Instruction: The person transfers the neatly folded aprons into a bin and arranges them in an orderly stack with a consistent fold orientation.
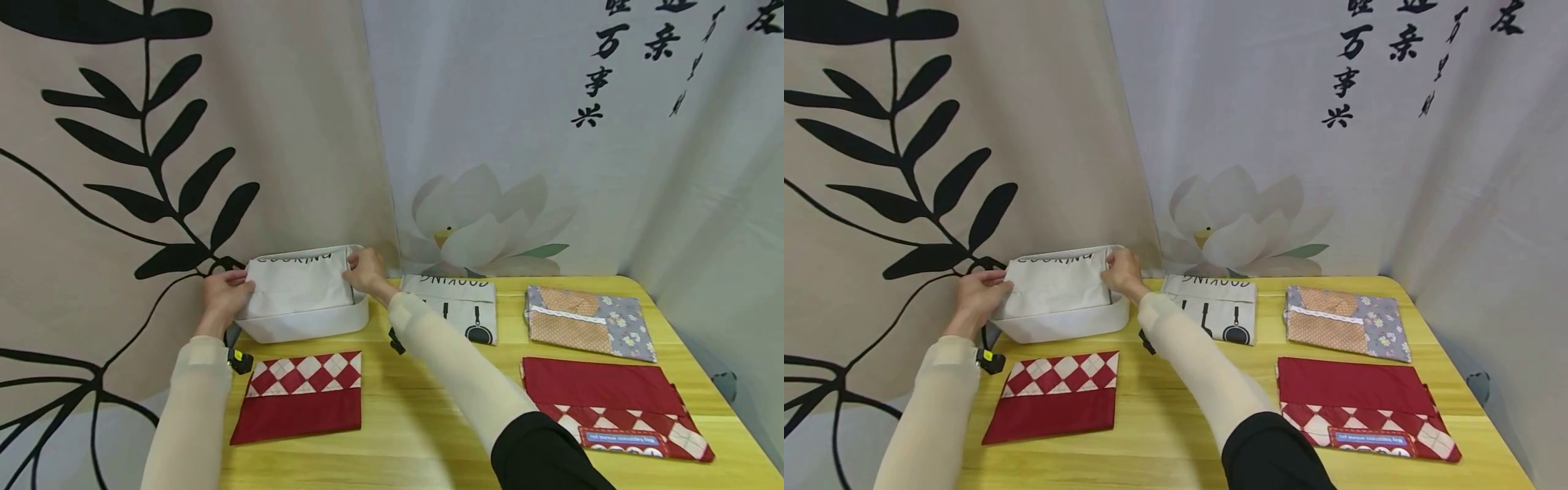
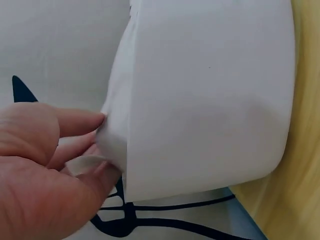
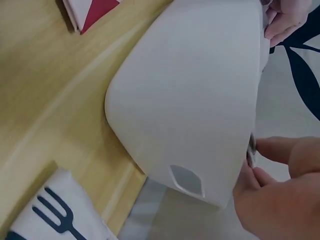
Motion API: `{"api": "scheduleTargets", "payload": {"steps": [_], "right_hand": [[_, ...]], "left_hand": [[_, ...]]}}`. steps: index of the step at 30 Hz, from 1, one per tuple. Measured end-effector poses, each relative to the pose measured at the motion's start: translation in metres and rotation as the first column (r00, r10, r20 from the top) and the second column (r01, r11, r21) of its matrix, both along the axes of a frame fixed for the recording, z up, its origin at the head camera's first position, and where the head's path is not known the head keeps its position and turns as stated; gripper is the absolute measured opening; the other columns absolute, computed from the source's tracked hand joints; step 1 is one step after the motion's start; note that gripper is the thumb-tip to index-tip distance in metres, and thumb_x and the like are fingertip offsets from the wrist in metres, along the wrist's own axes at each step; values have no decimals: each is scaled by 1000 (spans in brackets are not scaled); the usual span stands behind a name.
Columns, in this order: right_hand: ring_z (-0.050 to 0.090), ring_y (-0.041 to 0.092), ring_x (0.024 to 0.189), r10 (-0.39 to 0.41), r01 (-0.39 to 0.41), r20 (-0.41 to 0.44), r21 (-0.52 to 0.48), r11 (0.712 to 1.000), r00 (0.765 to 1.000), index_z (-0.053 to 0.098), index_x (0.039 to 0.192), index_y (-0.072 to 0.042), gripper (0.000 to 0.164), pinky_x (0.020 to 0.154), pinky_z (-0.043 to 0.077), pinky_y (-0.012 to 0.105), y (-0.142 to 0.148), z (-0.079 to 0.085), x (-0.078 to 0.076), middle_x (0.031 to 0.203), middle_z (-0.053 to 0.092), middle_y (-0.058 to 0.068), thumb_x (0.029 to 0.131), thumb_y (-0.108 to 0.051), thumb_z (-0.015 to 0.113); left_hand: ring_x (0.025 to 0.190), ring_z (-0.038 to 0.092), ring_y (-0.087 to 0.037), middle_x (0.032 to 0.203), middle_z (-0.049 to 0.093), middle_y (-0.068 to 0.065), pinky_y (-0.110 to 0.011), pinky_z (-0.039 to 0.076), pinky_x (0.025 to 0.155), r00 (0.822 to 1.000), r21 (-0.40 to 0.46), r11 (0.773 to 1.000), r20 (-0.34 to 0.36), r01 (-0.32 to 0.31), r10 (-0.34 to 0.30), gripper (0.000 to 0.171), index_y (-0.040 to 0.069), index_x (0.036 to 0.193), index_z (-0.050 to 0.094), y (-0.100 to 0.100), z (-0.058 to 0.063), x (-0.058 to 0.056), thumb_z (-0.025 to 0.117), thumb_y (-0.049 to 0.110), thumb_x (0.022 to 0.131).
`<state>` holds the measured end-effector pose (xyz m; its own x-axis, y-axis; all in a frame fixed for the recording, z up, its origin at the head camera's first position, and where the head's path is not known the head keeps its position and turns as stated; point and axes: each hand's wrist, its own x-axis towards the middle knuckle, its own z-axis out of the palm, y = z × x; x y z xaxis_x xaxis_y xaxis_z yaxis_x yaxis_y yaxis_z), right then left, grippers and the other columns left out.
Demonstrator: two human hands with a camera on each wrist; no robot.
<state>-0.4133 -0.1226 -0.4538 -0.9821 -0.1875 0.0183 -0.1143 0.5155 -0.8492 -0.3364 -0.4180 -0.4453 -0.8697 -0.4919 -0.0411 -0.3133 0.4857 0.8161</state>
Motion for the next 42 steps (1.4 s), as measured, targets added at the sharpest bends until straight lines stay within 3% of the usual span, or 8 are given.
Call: {"api": "scheduleTargets", "payload": {"steps": [1, 4, 7, 8, 15, 21, 32, 42], "right_hand": [[75, 24, 113, 16, -15, -29, 17, 1000, 999, 83, 125, -3, 30, 100, 66, 35, -1, -14, -14, 118, 82, 9, 98, -15, 85], [74, 25, 114, 63, -57, -66, 95, 994, 996, 83, 124, -3, 30, 101, 66, 36, 2, -14, -17, 120, 82, 8, 98, -18, 83], [74, 28, 122, 108, -98, -96, 106, 990, 990, 82, 130, -4, 35, 107, 64, 38, 5, -13, -14, 126, 82, 9, 99, -19, 83], [73, 30, 127, 124, -114, -84, 111, 987, 989, 79, 136, -2, 38, 111, 63, 41, 8, 2, 0, 131, 81, 12, 100, -15, 81], [75, 33, 130, 220, -212, -112, 80, 974, 969, 65, 155, -7, 58, 112, 63, 45, 15, 6, 13, 146, 76, 15, 103, -25, 83], [72, 38, 137, 303, -302, -97, 30, 953, 948, 55, 165, -11, 70, 114, 63, 50, 24, 4, 13, 157, 67, 17, 105, -34, 81], [60, 40, 152, 332, -335, -95, -15, 942, 938, 45, 172, -20, 83, 122, 58, 53, 37, 5, 16, 170, 58, 13, 103, -48, 82], [54, 37, 158, 337, -340, -94, -10, 940, 937, 44, 174, -25, 87, 128, 51, 58, 52, 9, 24, 174, 53, 10, 101, -58, 79]], "left_hand": [[146, 61, -45, 162, 60, -30, -60, 53, 127, 1000, -9, 1000, 20, 20, -20, 52, -1, 162, 57, 0, 1, 0, 64, 18, 114], [155, 54, -48, 171, 51, -30, -63, 49, 129, 993, -31, 996, 86, 82, -79, 64, 0, 169, 47, 0, 2, 2, 63, 28, 114], [162, 46, -50, 179, 41, -28, -65, 45, 132, 984, -37, 992, 131, 123, -117, 75, 3, 176, 36, 0, 3, 2, 62, 38, 114], [163, 44, -51, 181, 39, -27, -66, 44, 132, 983, -35, 991, 136, 133, -127, 78, 5, 177, 33, 0, 3, 2, 62, 41, 114], [163, 45, -52, 186, 31, -21, -69, 43, 132, 973, -9, 979, 116, 204, -201, 88, 13, 181, 23, 1, 4, 4, 62, 53, 113], [161, 45, -55, 186, 26, -26, -70, 42, 132, 946, 18, 948, 70, 316, -317, 102, 16, 183, 12, 2, 1, 8, 63, 66, 110], [168, 35, -54, 189, 19, -22, -73, 39, 132, 902, 9, 904, 55, 428, -427, 105, 22, 184, 9, 14, 6, 14, 63, 71, 107], [174, 23, -49, 191, 19, -16, -79, 27, 136, 883, -9, 885, 65, 466, -464, 102, 27, 183, 18, 33, 11, 18, 64, 74, 106]]}}
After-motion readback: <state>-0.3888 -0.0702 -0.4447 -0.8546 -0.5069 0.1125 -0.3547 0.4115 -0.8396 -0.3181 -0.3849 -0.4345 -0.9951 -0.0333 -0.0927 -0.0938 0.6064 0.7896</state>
